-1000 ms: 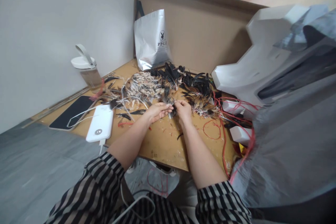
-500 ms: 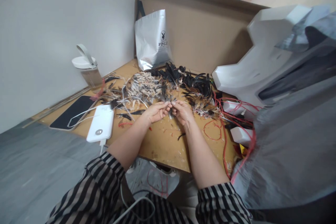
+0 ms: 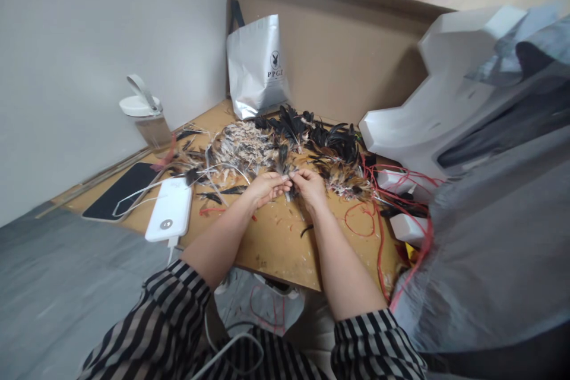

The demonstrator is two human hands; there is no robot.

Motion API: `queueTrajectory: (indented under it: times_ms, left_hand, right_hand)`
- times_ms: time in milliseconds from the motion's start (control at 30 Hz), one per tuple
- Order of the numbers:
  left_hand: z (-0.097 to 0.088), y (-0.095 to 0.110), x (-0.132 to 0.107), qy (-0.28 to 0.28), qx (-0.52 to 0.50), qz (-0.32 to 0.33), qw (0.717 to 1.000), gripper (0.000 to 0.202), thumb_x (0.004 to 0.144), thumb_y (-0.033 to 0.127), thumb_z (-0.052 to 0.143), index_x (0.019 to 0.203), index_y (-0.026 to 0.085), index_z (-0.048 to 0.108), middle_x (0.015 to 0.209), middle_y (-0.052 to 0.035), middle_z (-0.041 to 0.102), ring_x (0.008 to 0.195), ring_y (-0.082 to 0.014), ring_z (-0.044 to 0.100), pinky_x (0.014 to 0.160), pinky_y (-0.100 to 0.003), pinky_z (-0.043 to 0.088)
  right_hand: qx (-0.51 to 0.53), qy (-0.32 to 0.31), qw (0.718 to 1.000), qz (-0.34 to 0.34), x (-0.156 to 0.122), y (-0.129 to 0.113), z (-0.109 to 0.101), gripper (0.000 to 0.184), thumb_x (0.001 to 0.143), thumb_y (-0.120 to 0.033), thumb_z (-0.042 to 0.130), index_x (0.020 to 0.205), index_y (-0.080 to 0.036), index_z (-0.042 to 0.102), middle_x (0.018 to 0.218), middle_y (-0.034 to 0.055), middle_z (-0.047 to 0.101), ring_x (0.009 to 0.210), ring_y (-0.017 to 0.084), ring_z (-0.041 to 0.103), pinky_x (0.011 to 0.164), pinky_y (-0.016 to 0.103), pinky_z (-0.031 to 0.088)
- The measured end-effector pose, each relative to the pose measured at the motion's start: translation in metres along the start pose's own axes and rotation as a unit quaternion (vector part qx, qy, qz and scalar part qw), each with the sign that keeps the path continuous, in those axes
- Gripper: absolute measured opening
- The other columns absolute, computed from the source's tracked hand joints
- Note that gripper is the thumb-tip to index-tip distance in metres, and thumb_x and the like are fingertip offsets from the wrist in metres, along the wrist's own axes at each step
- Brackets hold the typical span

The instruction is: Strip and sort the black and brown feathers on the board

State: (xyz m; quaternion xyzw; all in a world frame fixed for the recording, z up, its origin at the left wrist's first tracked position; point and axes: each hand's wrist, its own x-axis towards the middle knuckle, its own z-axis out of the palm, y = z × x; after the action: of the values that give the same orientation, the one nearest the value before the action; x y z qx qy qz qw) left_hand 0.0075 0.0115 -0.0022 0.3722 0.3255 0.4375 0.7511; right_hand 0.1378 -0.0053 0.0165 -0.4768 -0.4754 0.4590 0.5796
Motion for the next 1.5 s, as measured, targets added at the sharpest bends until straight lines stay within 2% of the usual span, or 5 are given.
queueTrajectory:
  times_ms: [433, 633, 933, 1200, 1500]
  left_hand:
    - [-0.005, 0.002, 0.005, 0.089, -0.008, 0.071, 0.993, 0.014, 0.069, 0.021, 0.068, 0.075, 0.009, 0.064, 0.068, -0.0063, 0.067, 0.051, -0.0048, 0.057, 0.043, -0.012, 0.038]
    - [-0.008, 0.005, 0.007, 0.122, -0.057, 0.085, 0.987, 0.012, 0.07, 0.018, 0.067, 0.076, 0.009, 0.063, 0.07, -0.0065, 0.067, 0.051, -0.0044, 0.057, 0.044, -0.012, 0.04]
    - [-0.007, 0.002, 0.008, 0.125, -0.064, 0.09, 0.986, 0.011, 0.071, 0.018, 0.067, 0.077, 0.009, 0.064, 0.068, -0.0057, 0.066, 0.05, -0.004, 0.056, 0.044, -0.012, 0.039]
    - [-0.008, -0.001, 0.009, 0.124, -0.067, 0.066, 0.988, 0.012, 0.071, 0.018, 0.067, 0.078, 0.009, 0.063, 0.07, -0.0064, 0.067, 0.052, -0.0055, 0.059, 0.045, -0.012, 0.041]
    - [-0.001, -0.003, 0.006, 0.077, -0.052, 0.017, 0.995, 0.009, 0.073, 0.015, 0.064, 0.078, 0.008, 0.064, 0.071, -0.0089, 0.068, 0.057, -0.0086, 0.063, 0.047, -0.013, 0.044]
  right_hand:
    - [-0.155, 0.036, 0.987, -0.024, 0.01, 0.01, -0.019, 0.022, 0.063, -0.037, 0.061, 0.065, -0.015, 0.063, 0.053, -0.0019, 0.055, 0.047, 0.008, 0.042, 0.05, 0.021, 0.033]
    - [-0.495, -0.006, 0.868, -0.032, 0.003, 0.005, -0.023, 0.016, 0.066, -0.032, 0.057, 0.063, -0.019, 0.066, 0.061, 0.0013, 0.063, 0.059, 0.013, 0.053, 0.055, 0.023, 0.032]
    - [-0.586, 0.034, 0.804, -0.096, 0.001, 0.012, -0.005, 0.019, 0.074, -0.028, 0.051, 0.075, -0.019, 0.068, 0.085, 0.0078, 0.066, 0.076, 0.016, 0.057, 0.065, 0.023, 0.037]
    - [-0.17, 0.078, 0.982, -0.009, 0.01, 0.012, -0.013, 0.02, 0.062, -0.034, 0.058, 0.067, -0.015, 0.062, 0.06, 0.0003, 0.06, 0.049, 0.009, 0.046, 0.049, 0.022, 0.035]
    - [0.017, 0.022, 0.994, 0.103, 0.004, 0.008, -0.002, 0.024, 0.05, -0.032, 0.069, 0.065, -0.016, 0.06, 0.043, -0.0061, 0.048, 0.039, 0.005, 0.036, 0.038, 0.017, 0.024]
